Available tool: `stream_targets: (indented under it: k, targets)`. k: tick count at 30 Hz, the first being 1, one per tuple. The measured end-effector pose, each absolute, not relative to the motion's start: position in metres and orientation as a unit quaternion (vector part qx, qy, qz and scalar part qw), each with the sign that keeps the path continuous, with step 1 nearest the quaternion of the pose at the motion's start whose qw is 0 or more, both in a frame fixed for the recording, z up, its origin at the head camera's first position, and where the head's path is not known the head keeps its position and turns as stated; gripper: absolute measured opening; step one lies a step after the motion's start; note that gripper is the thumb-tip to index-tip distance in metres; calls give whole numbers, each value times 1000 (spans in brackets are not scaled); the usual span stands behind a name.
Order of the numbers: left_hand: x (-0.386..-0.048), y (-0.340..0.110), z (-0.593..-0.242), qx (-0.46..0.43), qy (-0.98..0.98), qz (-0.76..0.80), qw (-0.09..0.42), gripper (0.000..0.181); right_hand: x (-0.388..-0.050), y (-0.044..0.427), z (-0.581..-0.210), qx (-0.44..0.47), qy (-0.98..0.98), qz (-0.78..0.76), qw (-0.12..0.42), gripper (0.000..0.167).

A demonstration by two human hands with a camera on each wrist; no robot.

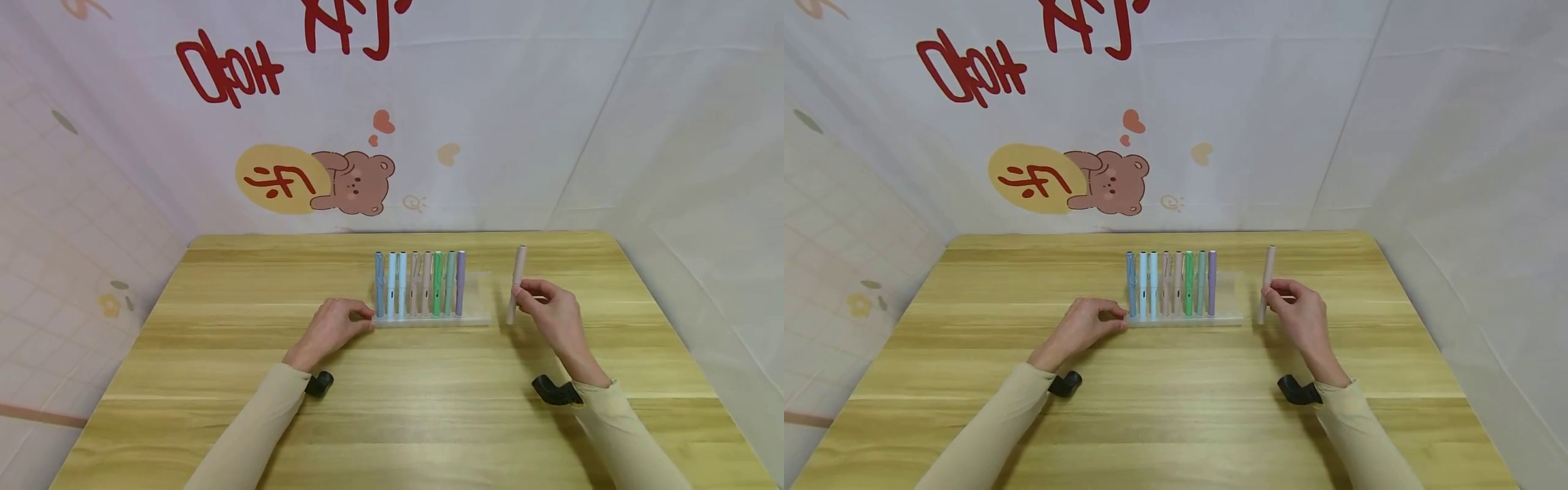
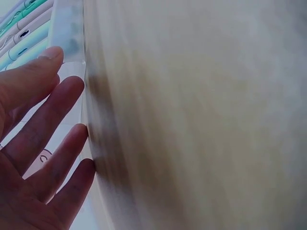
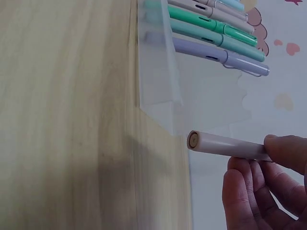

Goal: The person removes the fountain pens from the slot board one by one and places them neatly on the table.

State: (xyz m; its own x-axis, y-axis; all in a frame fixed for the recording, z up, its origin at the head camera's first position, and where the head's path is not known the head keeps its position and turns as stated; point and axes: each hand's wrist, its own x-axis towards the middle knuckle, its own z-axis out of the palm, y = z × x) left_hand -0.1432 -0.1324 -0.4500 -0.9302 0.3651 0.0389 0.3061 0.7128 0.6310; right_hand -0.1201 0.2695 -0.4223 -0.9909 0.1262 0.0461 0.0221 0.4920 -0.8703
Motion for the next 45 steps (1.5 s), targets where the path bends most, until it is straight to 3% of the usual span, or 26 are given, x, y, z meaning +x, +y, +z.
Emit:
stream_targets:
  k: [22,31,45]
  targets:
    - [-142,-133,-448,177,922,341,43,14,-137,292,-435,-45,-881,471,-19,43]
    - [-142,-132,-448,171,919,352,40,12,-148,292,-434,-15,-885,458,-86,41]
    - [-141,-132,-451,169,919,355,39,13,-161,290,-438,-22,-855,499,-141,40]
